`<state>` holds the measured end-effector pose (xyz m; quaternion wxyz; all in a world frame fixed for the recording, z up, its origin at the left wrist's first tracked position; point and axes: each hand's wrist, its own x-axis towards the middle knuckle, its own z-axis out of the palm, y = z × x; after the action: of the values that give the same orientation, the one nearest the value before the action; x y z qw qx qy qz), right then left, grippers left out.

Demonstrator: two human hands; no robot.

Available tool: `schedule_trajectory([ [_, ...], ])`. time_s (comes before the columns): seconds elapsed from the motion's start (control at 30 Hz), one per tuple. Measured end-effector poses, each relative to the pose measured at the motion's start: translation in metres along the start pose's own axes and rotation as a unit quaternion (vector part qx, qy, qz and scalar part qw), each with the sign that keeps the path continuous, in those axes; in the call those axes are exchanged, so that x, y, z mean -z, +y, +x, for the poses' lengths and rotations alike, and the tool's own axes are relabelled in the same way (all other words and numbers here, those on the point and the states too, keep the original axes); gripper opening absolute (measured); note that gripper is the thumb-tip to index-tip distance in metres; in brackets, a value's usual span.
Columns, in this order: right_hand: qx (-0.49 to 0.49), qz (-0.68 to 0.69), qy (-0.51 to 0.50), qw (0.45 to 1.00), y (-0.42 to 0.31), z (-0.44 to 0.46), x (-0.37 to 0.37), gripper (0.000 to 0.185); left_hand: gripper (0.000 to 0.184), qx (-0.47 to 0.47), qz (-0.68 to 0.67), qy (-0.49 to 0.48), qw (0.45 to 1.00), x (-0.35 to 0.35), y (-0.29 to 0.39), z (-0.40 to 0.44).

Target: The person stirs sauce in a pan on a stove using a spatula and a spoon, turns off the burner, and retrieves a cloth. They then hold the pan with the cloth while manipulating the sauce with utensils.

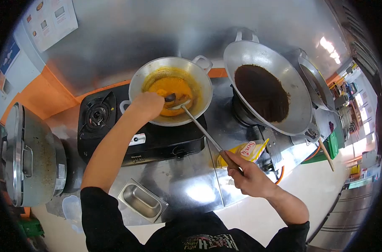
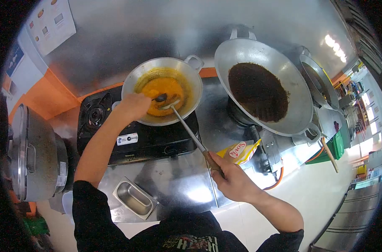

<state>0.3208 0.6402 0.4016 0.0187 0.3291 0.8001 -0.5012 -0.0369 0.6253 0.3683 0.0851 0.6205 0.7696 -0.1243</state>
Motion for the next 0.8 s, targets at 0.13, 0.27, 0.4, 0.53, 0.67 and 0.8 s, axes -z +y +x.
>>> schedule_trajectory([
  [0.13,0.031,-0.002,0.008,0.999,0.005,0.001,-0.001,0.053,0.024,-0.012,0.007,0.029,0.999,0.007,0.004,-0.024],
  [0.27,0.005,0.021,-0.003,1.000,-0.012,0.013,0.000,0.052,0.019,-0.022,-0.038,0.039,0.998,0.007,0.005,-0.011],
  [0.4,-0.010,0.029,-0.003,1.000,-0.014,0.016,-0.003,0.053,0.021,-0.020,-0.038,0.066,0.997,-0.001,0.000,0.019],
  [0.53,-0.045,-0.002,-0.017,0.999,-0.019,0.013,0.000,0.055,0.023,-0.012,-0.021,0.067,0.997,-0.012,-0.001,0.033],
  [0.67,-0.045,-0.003,-0.016,0.999,-0.019,0.013,0.001,0.054,0.023,0.007,0.003,0.038,0.999,-0.004,-0.004,0.021],
  [0.8,-0.018,0.001,-0.002,1.000,-0.011,0.013,-0.001,0.054,0.020,0.023,0.015,0.008,1.000,0.004,-0.009,-0.010],
])
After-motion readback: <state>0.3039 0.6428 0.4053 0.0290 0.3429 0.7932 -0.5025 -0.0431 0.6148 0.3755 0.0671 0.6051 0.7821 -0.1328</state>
